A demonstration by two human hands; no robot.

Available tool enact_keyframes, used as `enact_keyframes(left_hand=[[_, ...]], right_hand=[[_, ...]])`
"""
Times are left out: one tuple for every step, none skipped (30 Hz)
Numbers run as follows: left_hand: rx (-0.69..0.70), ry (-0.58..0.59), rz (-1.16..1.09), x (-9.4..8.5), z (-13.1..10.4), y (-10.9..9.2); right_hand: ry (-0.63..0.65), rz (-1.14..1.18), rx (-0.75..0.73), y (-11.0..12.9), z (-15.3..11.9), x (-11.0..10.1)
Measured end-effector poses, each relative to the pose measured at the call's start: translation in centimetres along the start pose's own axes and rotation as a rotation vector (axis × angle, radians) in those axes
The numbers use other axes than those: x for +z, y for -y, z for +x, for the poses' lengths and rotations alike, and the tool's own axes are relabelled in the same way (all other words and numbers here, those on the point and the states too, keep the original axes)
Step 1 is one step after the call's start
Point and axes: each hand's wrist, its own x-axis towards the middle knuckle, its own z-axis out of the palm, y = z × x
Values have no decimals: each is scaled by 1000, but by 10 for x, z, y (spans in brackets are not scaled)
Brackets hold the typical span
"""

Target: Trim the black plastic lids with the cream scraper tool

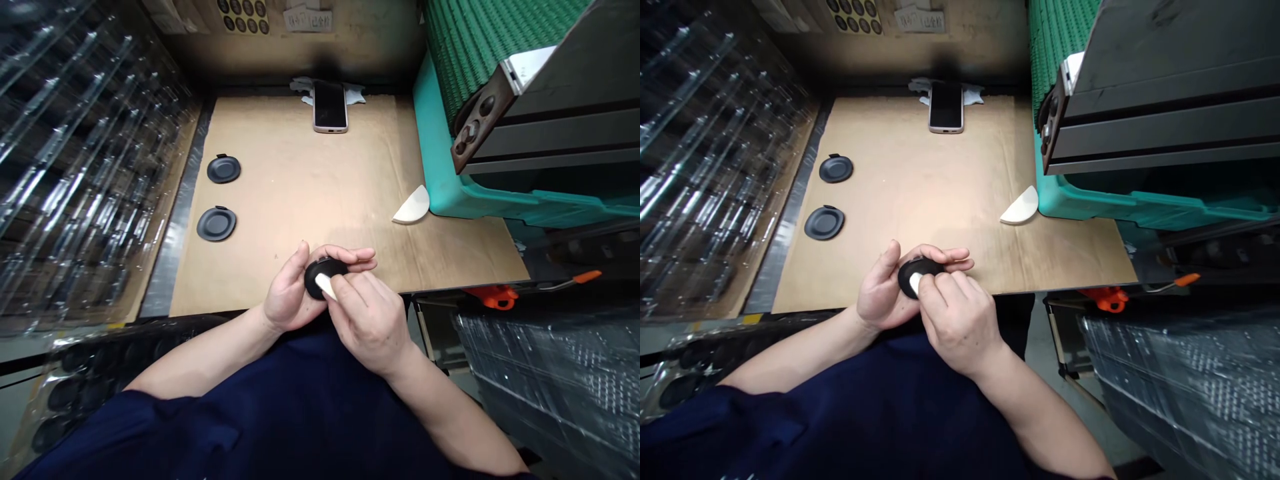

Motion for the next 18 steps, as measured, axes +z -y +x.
enact_keyframes(left_hand=[[-1,4,-8,0,0,0],[-3,8,-16,-1,0,-1],[-3,10,-23,-1,0,-1],[-3,7,-26,-1,0,-1],[-5,1,-25,-1,0,-1],[-7,-8,-20,-1,1,-1],[-7,-16,-12,0,1,0],[-8,-21,0,0,1,0],[-10,-22,11,0,1,0],[-14,-19,18,1,1,1],[-17,-15,18,1,1,1],[-23,-10,13,1,0,0],[-31,-3,4,1,0,-1],[-39,-2,-9,0,0,-1],[-45,-4,-25,0,-1,-2],[-50,-8,-41,0,-1,-4],[-56,-14,-57,-1,-1,-5],[-61,-18,-73,-1,-1,-5]], right_hand=[[-9,-9,9,-1,0,0],[-12,-15,20,-1,-1,0],[-6,-20,31,-1,-2,0],[8,-19,36,0,-4,-1],[21,-14,36,1,-5,-2],[31,-6,28,3,-5,-2],[37,2,16,4,-5,-2],[38,10,6,5,-5,-1],[34,15,2,5,-4,-1],[25,16,5,4,-2,0],[16,13,16,3,-1,0],[14,12,33,1,1,0],[12,19,55,-1,2,-1],[9,41,80,-3,2,-2],[1,76,110,-5,1,-4],[-12,121,147,-7,0,-7],[-35,169,183,-8,-1,-9],[-67,210,215,-10,-3,-12]])
